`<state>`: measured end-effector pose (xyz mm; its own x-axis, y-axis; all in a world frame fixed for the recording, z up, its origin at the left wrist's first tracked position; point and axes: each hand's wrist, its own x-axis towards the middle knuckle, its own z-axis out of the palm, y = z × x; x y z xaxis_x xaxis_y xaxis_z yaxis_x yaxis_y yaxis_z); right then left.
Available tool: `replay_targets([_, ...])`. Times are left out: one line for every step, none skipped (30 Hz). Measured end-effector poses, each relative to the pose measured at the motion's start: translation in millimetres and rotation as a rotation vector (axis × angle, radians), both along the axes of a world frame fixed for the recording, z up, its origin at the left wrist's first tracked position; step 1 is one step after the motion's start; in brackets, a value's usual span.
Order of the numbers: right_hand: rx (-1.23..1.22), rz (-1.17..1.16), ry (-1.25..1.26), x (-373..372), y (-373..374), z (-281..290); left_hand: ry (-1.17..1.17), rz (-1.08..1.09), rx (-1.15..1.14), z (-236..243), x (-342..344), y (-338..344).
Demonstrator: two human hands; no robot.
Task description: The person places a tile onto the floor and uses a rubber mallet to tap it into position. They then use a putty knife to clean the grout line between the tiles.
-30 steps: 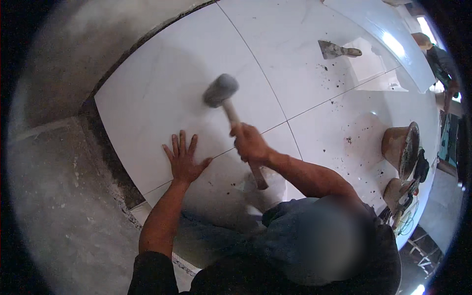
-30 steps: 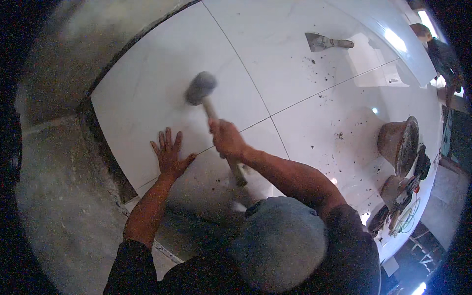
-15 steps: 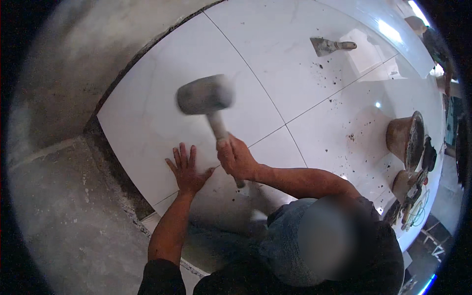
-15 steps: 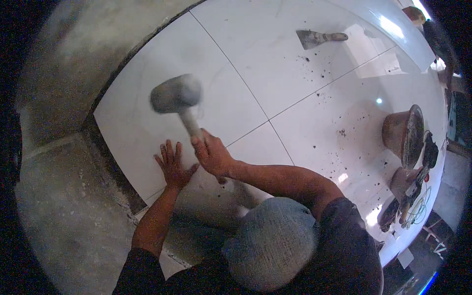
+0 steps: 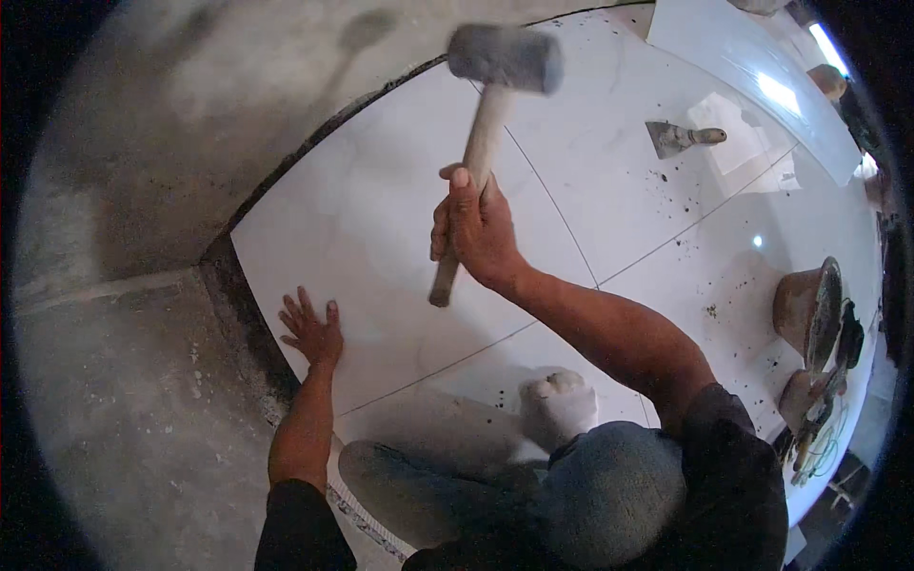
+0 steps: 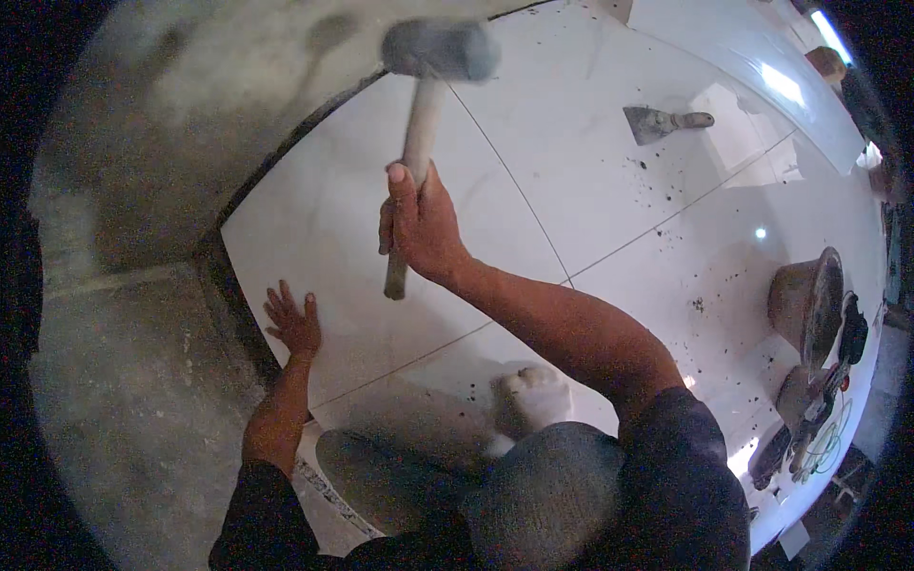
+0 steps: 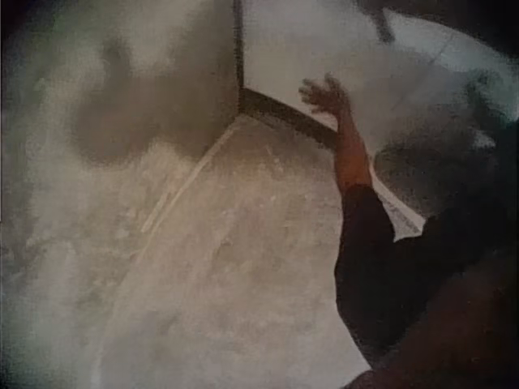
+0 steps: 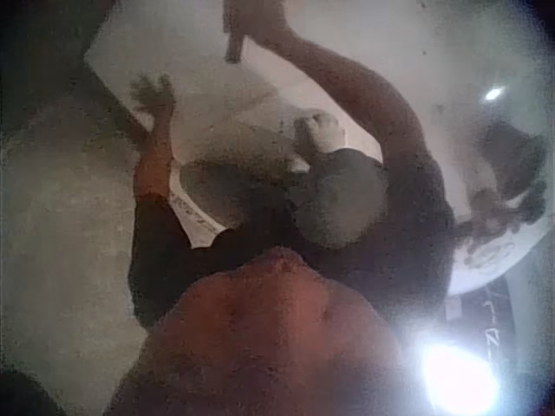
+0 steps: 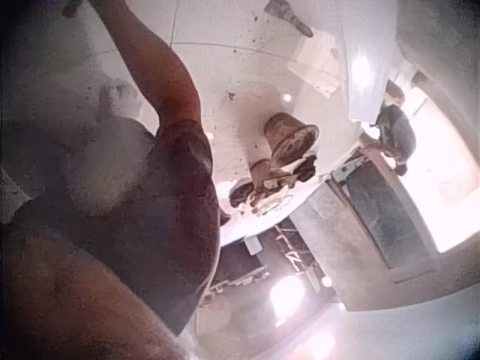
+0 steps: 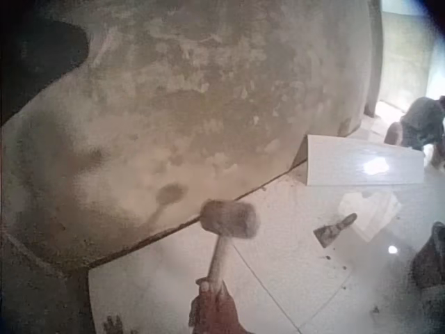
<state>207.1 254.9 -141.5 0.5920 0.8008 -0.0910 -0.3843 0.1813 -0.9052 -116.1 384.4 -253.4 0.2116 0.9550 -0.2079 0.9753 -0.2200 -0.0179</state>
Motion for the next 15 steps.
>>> replay_targets([-0.212, 0.037, 0.009, -2.8, 3.4, -4.0, -0.001, 0.013, -0.02, 0.3, -2.6, 10.9])
replay_targets([-0.345, 0.118, 0.008, -8.5, 8.8, -8.7, -0.015, -0.003, -0.006, 0.2, -4.5, 20.5])
replay_targets([-0.548, 0.328, 0.061, -14.3, 6.5, -13.3, -0.016, 0.016, 0.004, -0.1, -6.0, 29.4])
replay_targets([-0.55, 0.467, 0.065, -22.8, 5.6, -17.4, -0.02, 0.045, -0.006, -1.4, -6.9, 36.2])
replay_targets([-0.671, 0.578, 0.044, -30.0, 3.2, -20.5, -0.017, 0.033, 0.018, -2.5, -8.4, 41.5])
replay_targets([-0.607, 0.643, -0.072, -39.6, 1.1, -22.5, -0.032, 0.066, 0.005, -3.7, -10.1, 46.6])
replay_targets([-0.44, 0.572, -0.265, -41.9, 1.1, -25.8, -0.062, 0.088, 0.024, -5.1, -12.2, 49.5])
replay_targets([-0.358, 0.562, -0.439, -47.1, 1.1, -27.7, -0.036, 0.104, -0.016, -6.5, -14.3, 52.0])
replay_targets([-0.344, 0.48, -0.452, -46.0, 3.9, -31.3, -0.055, 0.102, 0.003, -8.0, -15.8, 54.0])
replay_targets([-0.354, 0.294, -0.466, -46.2, 6.6, -34.4, -0.073, 0.106, 0.028, -9.3, -17.0, 55.4])
replay_targets([-0.289, 0.065, -0.498, -45.2, 10.5, -38.2, -0.073, 0.102, 0.019, -10.2, -17.5, 56.7])
replay_targets([-0.364, 0.108, -0.472, -44.5, 13.1, -42.0, -0.049, 0.106, 0.03, -10.9, -17.4, 57.3])
replay_targets([-0.424, 0.154, -0.509, -46.7, 15.1, -45.3, -0.021, 0.126, 0.014, -10.8, -16.8, 58.5])
replay_targets([-0.439, 0.085, -0.538, -48.8, 14.4, -48.7, -0.029, 0.108, 0.046, -10.6, -16.0, 58.6])
replay_targets([-0.48, 0.193, -0.559, -52.9, 13.6, -51.6, -0.057, 0.122, 0.025, -10.3, -14.6, 59.3])
